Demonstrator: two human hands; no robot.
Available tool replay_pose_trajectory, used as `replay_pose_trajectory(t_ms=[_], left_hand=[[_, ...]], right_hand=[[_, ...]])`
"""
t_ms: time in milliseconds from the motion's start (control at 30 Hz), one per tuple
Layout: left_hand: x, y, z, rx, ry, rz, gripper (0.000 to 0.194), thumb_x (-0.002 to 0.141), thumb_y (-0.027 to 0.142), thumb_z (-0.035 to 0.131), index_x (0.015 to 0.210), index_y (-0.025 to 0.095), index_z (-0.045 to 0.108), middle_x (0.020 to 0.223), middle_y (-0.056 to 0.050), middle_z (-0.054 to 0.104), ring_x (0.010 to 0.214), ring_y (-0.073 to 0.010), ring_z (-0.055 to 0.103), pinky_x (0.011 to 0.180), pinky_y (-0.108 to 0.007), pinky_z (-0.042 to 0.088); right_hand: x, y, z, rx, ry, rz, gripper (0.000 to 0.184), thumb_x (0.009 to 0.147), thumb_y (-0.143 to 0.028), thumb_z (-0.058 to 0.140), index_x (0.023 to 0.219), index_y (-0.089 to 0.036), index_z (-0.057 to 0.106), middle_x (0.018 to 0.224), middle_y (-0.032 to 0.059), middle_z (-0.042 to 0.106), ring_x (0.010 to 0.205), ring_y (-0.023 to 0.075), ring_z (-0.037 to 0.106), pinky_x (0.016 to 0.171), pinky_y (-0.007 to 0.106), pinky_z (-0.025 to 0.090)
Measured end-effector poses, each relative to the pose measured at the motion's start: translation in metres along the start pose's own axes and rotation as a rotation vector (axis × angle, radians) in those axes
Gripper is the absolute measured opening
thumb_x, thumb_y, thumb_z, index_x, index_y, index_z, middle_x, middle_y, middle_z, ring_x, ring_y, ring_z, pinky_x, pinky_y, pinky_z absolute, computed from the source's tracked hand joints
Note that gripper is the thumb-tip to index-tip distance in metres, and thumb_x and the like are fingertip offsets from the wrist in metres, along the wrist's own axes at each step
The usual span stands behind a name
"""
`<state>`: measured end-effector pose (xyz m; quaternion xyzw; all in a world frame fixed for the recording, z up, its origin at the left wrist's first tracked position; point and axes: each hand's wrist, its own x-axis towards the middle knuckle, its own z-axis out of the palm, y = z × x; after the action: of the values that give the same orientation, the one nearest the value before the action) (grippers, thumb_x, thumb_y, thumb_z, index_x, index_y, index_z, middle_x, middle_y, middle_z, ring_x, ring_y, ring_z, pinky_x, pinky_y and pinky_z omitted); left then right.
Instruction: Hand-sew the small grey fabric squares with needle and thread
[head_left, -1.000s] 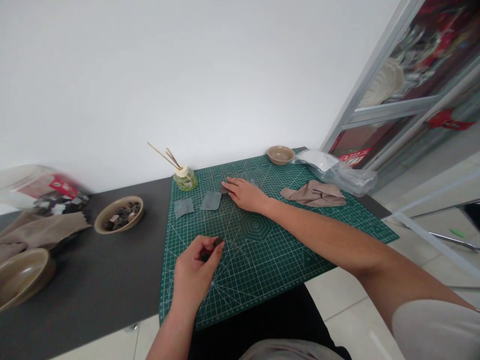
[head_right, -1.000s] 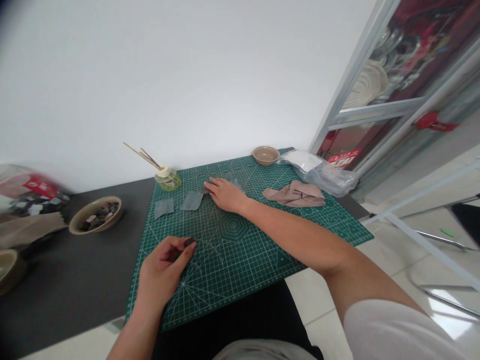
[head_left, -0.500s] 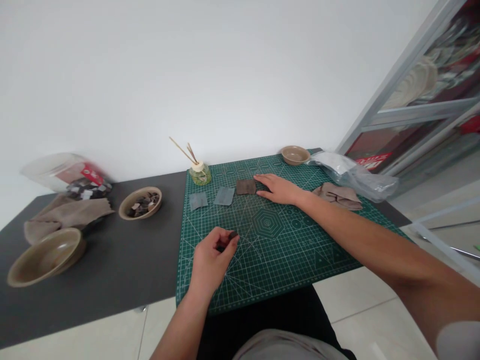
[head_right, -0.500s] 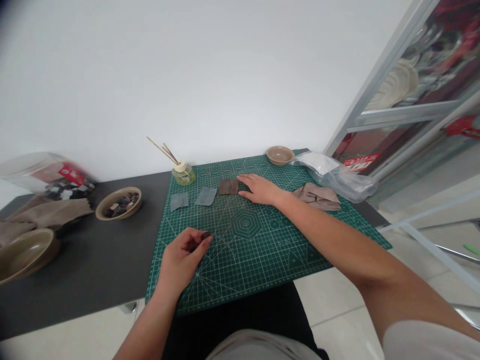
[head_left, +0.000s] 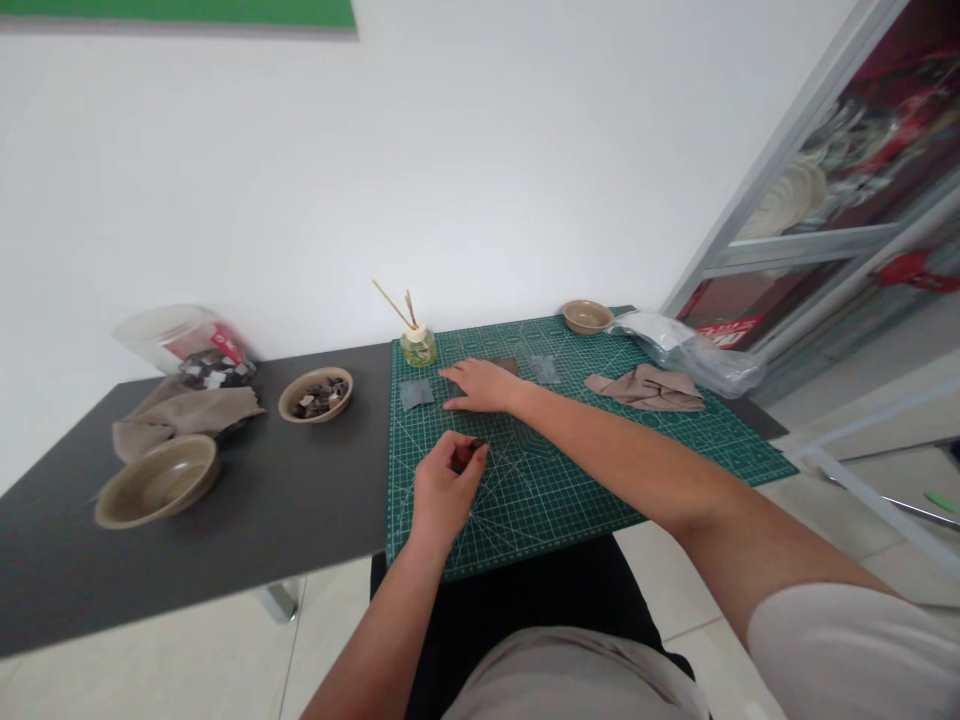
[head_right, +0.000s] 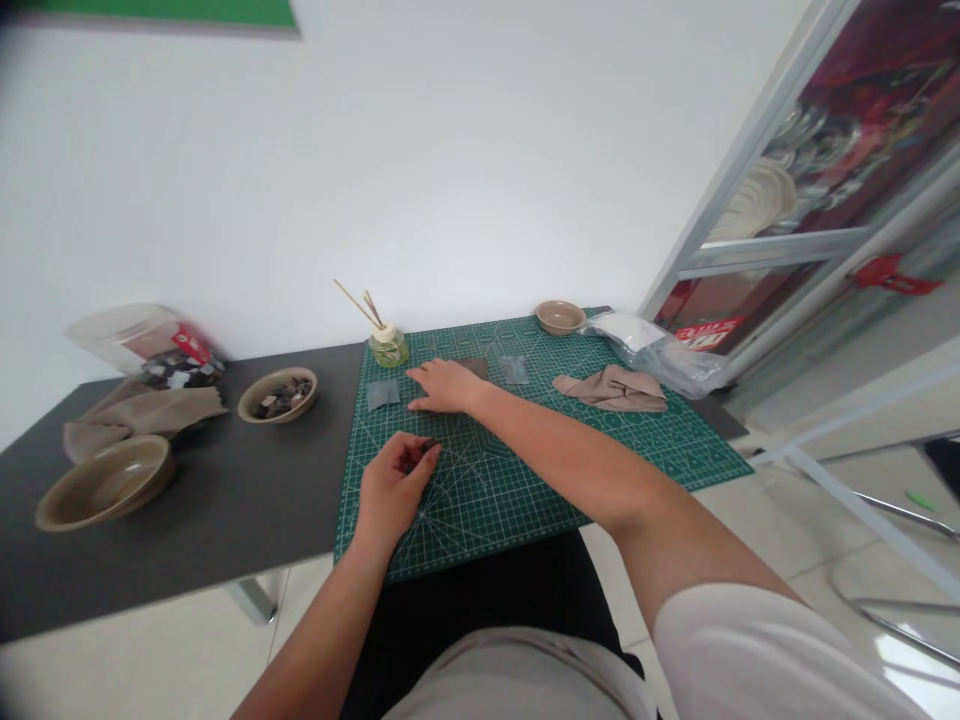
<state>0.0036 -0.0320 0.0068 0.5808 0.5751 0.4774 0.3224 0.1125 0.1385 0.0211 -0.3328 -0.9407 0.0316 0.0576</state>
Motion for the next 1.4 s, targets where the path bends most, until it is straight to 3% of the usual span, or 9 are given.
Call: replay_pose_trajectory(t_ms=[133, 267, 400, 633, 733, 867, 1000, 1067, 1400], left_hand=[[0.003, -0.003, 0.001, -0.041, 0.004, -0.025, 0.018, 0.083, 0.037, 0.064, 0.079, 0.020, 0.060, 0.065, 0.005, 0.055, 0.060, -0.0114, 0.048, 0.057, -0.023, 0.037], [0.004, -0.005, 0.001, -0.069, 0.035, -0.021, 0.019, 0.082, 0.038, 0.065, 0.078, 0.020, 0.059, 0.064, 0.006, 0.051, 0.058, -0.0108, 0.045, 0.057, -0.023, 0.035], [0.005, -0.006, 0.000, -0.086, 0.062, -0.024, 0.020, 0.081, 0.038, 0.065, 0.075, 0.020, 0.057, 0.064, 0.006, 0.049, 0.058, -0.0108, 0.043, 0.056, -0.024, 0.033], [0.005, -0.007, 0.000, -0.068, 0.062, -0.031, 0.020, 0.082, 0.037, 0.066, 0.075, 0.021, 0.057, 0.063, 0.006, 0.048, 0.059, -0.0107, 0.043, 0.058, -0.024, 0.034], [0.007, -0.007, 0.000, -0.079, 0.068, -0.041, 0.020, 0.081, 0.037, 0.067, 0.075, 0.020, 0.057, 0.064, 0.005, 0.050, 0.060, -0.0110, 0.045, 0.059, -0.024, 0.036], [0.011, -0.007, 0.000, -0.175, 0.083, -0.041, 0.017, 0.078, 0.035, 0.069, 0.078, 0.020, 0.059, 0.085, 0.000, 0.064, 0.071, -0.0130, 0.056, 0.065, -0.025, 0.044], [0.014, -0.008, 0.001, -0.245, -0.025, 0.005, 0.019, 0.076, 0.033, 0.070, 0.082, 0.020, 0.058, 0.118, -0.007, 0.066, 0.089, -0.0173, 0.064, 0.076, -0.030, 0.050], [0.013, -0.008, 0.002, -0.194, -0.095, 0.019, 0.018, 0.077, 0.034, 0.069, 0.082, 0.020, 0.058, 0.115, -0.008, 0.069, 0.090, -0.0182, 0.065, 0.079, -0.032, 0.050], [0.009, 0.000, -0.001, -0.121, -0.249, 0.093, 0.014, 0.080, 0.032, 0.068, 0.082, 0.021, 0.060, 0.108, -0.006, 0.072, 0.092, -0.0186, 0.066, 0.084, -0.034, 0.050]], right_hand=[[-0.004, 0.002, 0.001, -0.016, 0.031, 0.031, 0.050, 0.092, -0.038, 0.060, 0.134, -0.011, 0.054, 0.129, 0.0175, 0.062, 0.120, 0.0311, 0.056, 0.101, 0.044, 0.043], [-0.003, 0.001, -0.002, 0.046, 0.039, 0.190, 0.056, 0.087, -0.043, 0.066, 0.134, -0.015, 0.054, 0.133, 0.0164, 0.059, 0.123, 0.0331, 0.053, 0.101, 0.047, 0.041], [0.003, -0.001, -0.004, 0.214, 0.034, 0.327, 0.058, 0.079, -0.034, 0.077, 0.129, -0.014, 0.057, 0.121, 0.0148, 0.065, 0.114, 0.0255, 0.060, 0.097, 0.035, 0.045], [0.011, -0.007, -0.016, 0.291, 0.030, 0.370, 0.023, 0.077, -0.022, 0.077, 0.097, -0.016, 0.068, 0.098, 0.0084, 0.072, 0.096, 0.0219, 0.067, 0.082, 0.028, 0.047], [-0.007, -0.003, -0.030, 0.341, 0.102, 0.366, 0.024, 0.080, -0.022, 0.073, 0.102, -0.018, 0.065, 0.096, 0.0051, 0.072, 0.090, 0.0181, 0.066, 0.079, 0.027, 0.047], [-0.061, 0.001, -0.036, 0.741, 0.369, 0.410, 0.042, 0.076, -0.018, 0.071, 0.114, -0.024, 0.054, 0.077, -0.0038, 0.068, 0.070, 0.0139, 0.063, 0.066, 0.024, 0.046], [-0.111, 0.001, -0.015, 0.907, 0.431, 0.384, 0.021, 0.075, -0.016, 0.066, 0.095, -0.021, 0.059, 0.083, -0.0028, 0.069, 0.075, 0.0134, 0.063, 0.069, 0.025, 0.046], [-0.123, -0.001, -0.002, 0.839, 0.371, 0.402, 0.006, 0.076, -0.014, 0.063, 0.080, -0.018, 0.064, 0.080, -0.0006, 0.070, 0.073, 0.0135, 0.062, 0.070, 0.026, 0.046], [-0.128, -0.024, -0.003, 0.954, 0.287, 0.413, 0.030, 0.078, -0.007, 0.051, 0.088, -0.020, 0.076, 0.089, 0.0014, 0.076, 0.083, 0.0155, 0.068, 0.080, 0.029, 0.052]])
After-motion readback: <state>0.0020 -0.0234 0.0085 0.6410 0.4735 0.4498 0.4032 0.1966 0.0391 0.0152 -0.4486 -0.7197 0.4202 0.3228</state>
